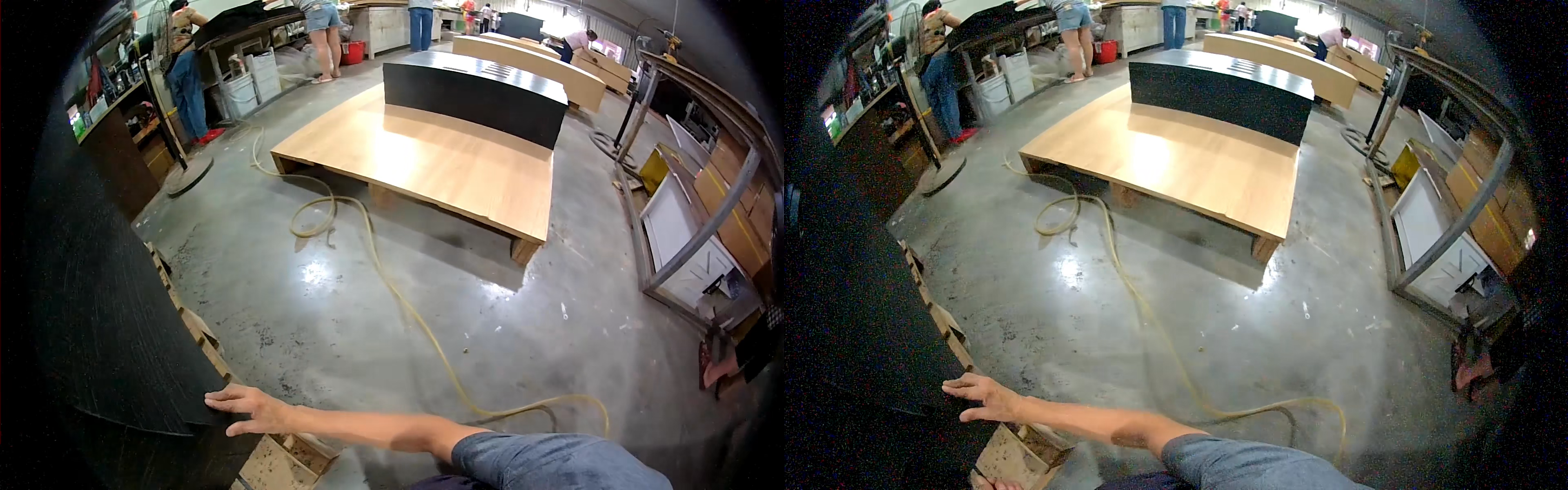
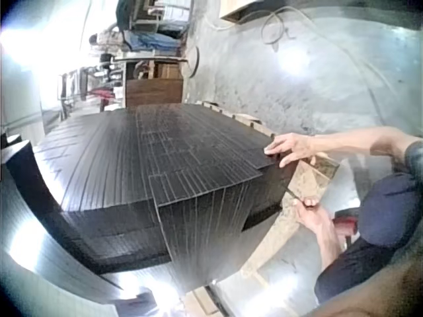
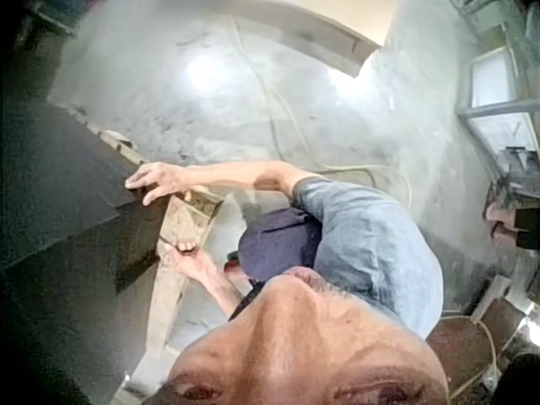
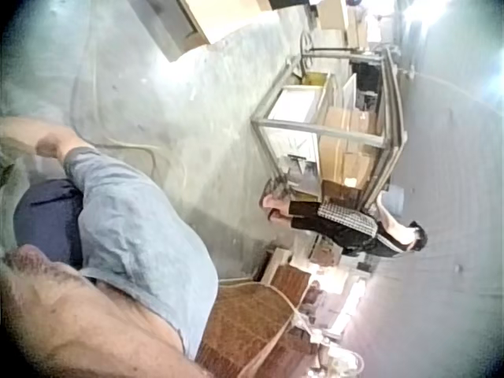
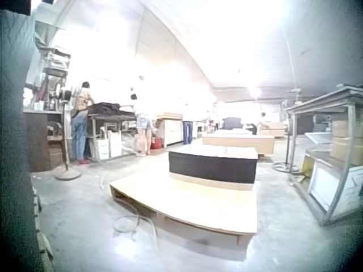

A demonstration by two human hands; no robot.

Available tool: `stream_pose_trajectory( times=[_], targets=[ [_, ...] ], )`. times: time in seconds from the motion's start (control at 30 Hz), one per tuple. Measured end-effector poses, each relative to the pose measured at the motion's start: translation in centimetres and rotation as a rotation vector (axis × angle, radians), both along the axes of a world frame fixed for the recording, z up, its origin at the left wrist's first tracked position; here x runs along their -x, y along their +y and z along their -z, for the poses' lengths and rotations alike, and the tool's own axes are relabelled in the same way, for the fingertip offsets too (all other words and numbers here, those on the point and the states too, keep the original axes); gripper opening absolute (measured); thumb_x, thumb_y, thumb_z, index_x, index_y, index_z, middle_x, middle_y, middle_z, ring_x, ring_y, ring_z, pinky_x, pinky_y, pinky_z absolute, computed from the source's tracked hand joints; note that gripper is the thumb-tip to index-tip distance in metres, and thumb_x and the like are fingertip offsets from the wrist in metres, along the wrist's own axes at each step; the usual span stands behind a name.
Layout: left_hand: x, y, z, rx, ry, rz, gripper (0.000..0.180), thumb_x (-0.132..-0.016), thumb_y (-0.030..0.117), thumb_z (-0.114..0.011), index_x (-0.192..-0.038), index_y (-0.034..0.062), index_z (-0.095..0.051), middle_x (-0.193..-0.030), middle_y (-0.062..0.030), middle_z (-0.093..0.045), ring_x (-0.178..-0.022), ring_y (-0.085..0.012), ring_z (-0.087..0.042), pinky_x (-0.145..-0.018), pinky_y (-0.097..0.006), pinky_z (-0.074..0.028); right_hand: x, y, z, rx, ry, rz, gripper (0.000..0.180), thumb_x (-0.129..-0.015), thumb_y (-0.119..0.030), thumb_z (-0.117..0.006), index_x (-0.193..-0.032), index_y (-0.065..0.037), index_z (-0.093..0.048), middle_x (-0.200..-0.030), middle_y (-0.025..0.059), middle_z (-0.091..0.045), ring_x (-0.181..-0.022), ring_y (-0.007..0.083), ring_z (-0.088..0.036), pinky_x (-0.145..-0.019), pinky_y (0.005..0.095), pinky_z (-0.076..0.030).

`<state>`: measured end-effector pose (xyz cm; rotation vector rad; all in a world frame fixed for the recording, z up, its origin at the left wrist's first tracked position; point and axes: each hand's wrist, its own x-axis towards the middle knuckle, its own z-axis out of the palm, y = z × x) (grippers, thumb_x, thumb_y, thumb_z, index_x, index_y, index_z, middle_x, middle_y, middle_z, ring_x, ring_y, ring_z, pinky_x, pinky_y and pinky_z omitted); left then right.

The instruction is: Adjusting and sanding the edges of stacked black furniture panels using a rubber mallet and a hand sanding tool.

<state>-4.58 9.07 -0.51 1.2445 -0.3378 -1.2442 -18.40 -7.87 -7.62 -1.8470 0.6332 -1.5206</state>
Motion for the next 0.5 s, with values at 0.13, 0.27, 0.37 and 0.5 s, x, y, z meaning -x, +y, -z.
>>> stream_pose_trajectory(
  times=[0.13, 0.27, 0.37, 0.5],
  targets=[
    [-4.2, 0.1, 2.7, 0.068, 0.084, 0.08, 0.025, -0.096, 0.031, -0.062, -0.083, 0.0111, -0.054, -0.065, 0.0014, -0.045, -0.058, -0.0117, -0.043, -0.054, -0.026, -0.038, -1.8, -0.7, 0.7, 0.069, -0.16, -0.04, 0.047, -0.087, -0.026, -0.072, -0.126, -0.002, -0.062, -0.136, 0.018, -0.057, -0.127, 0.0348, -0.05, -0.107, 0.0456, -0.038],
    [-2.0, -0.2, 1.5, 0.081, 0.047, -0.02, 0.027, -0.1, 0.022, -0.056, -0.078, 0.0148, -0.042, -0.064, 0.005, -0.032, -0.056, -0.0077, -0.033, -0.048, -0.024, -0.031, -0.1, -0.1, -0.4, 0.137, -0.057, 0.167, 0.042, -0.082, -0.024, -0.075, -0.117, -0.002, -0.066, -0.111, 0.0139, -0.068, -0.107, 0.0298, -0.062, -0.093, 0.0387, -0.049],
    [-0.1, -0.6, 1.3, 0.052, 0.014, -0.052, 0.024, -0.1, 0.021, -0.057, -0.08, 0.0094, -0.051, -0.063, 0.0006, -0.045, -0.056, -0.0115, -0.042, -0.051, -0.027, -0.036, 0.3, 1.0, -1.1, 0.026, -0.083, 0.298, 0.056, -0.073, -0.025, -0.084, -0.121, -0.002, -0.065, -0.105, 0.0132, -0.068, -0.097, 0.0242, -0.065, -0.086, 0.0345, -0.052],
    [-1.8, 0.0, 1.6, 0.13, 0.093, 0.061, 0.024, -0.099, 0.02, -0.058, -0.079, 0.006, -0.057, -0.061, -0.0035, -0.052, -0.055, -0.0148, -0.048, -0.053, -0.03, -0.039, -1.0, 0.6, -1.1, -0.072, -0.101, 0.214, 0.045, -0.078, -0.023, -0.08, -0.116, -0.002, -0.069, -0.103, 0.0134, -0.068, -0.088, 0.0195, -0.066, -0.077, 0.0303, -0.053]
  ],
)
